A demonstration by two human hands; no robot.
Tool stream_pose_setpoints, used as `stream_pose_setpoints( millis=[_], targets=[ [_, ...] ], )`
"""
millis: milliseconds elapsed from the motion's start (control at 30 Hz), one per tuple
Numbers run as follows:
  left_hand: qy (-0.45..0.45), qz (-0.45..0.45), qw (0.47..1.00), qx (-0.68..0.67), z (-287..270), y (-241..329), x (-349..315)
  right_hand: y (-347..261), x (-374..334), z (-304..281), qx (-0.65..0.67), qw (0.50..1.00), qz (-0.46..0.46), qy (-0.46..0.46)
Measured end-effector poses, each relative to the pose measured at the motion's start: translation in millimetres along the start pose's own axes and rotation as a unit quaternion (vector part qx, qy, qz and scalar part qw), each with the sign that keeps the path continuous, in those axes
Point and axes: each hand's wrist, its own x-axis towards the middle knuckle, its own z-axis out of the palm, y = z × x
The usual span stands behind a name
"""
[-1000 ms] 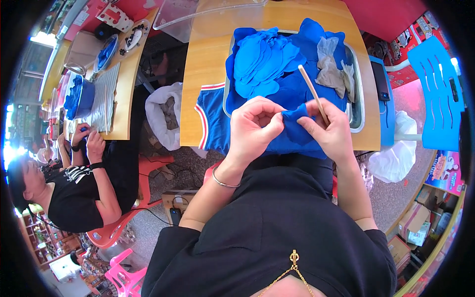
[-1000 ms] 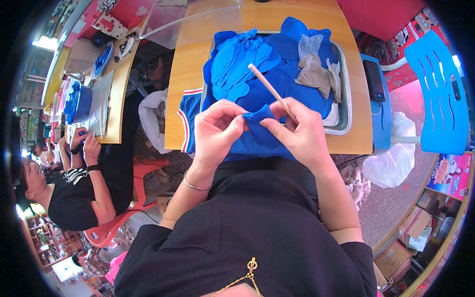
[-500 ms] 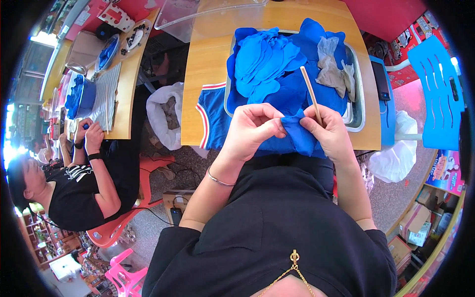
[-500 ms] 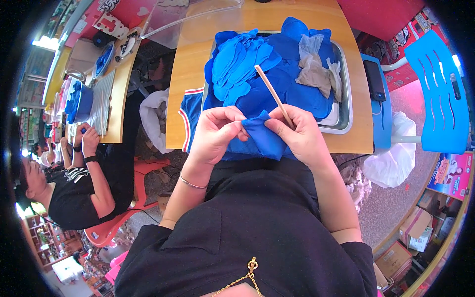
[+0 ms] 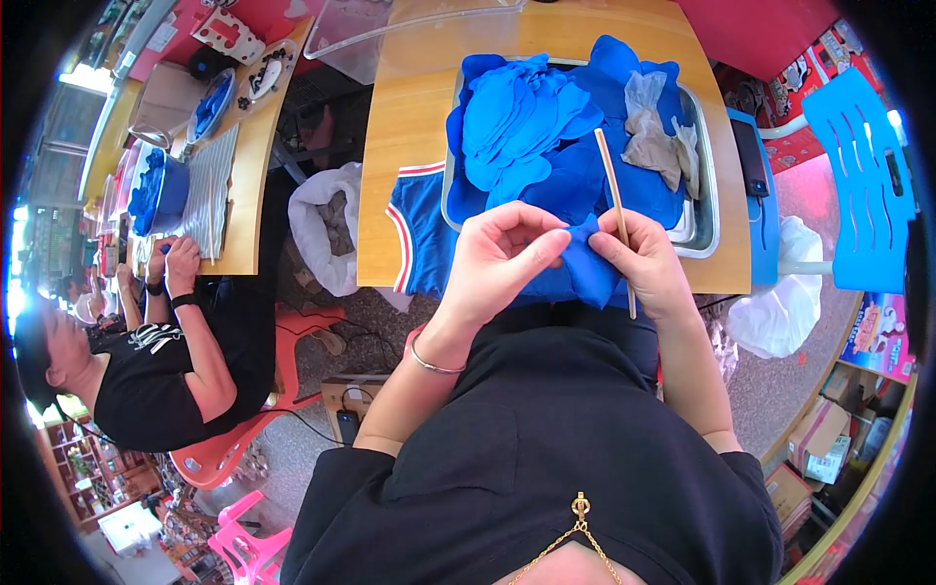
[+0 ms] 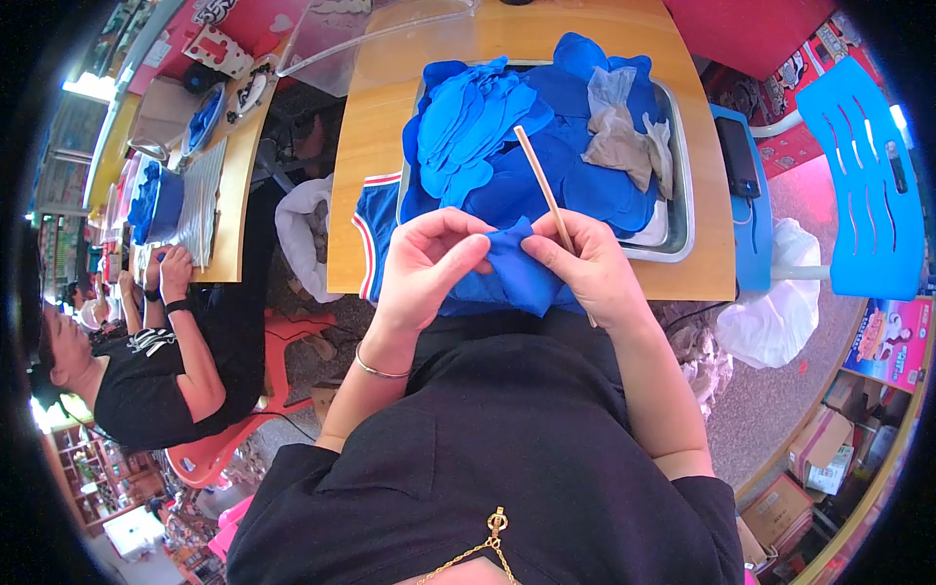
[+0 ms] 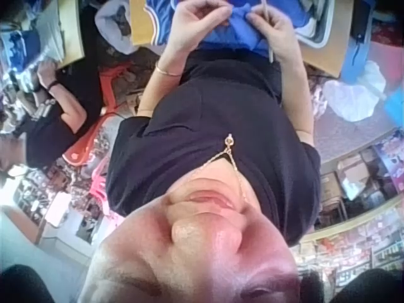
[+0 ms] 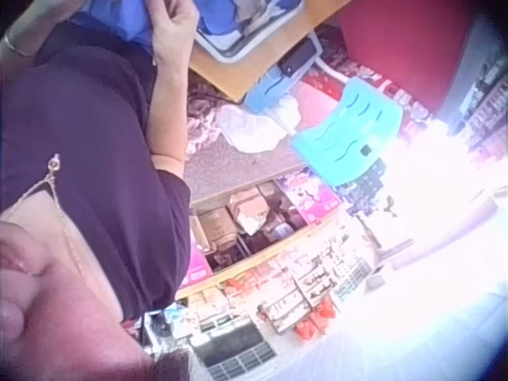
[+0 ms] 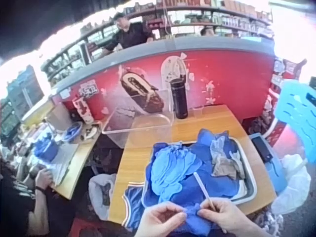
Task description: Assemble small blue fabric pieces by folding and shaping them into a small garment using a wooden stick.
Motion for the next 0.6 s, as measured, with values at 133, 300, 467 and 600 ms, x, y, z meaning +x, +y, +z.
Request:
stream_pose_setpoints(
  millis=[133,300,467,600],
  targets=[
    [-0.026,-0.006,0.998,0.055,-2,-2,1,-4,-2,2,-0.005,1.0,-0.015,0.013],
    [-0.074,-0.056,0.996,0.014,9,-8,1,-5,-3,1,-0.007,0.998,-0.047,0.04],
    [-0.013,-0.091,0.99,-0.107,0,-16,4,-22,-12,-6,-0.076,0.989,-0.106,0.07],
    [0.008,-0.089,0.991,-0.102,-8,-11,9,-29,-24,-25,-0.297,0.935,-0.165,0.097]
  ],
)
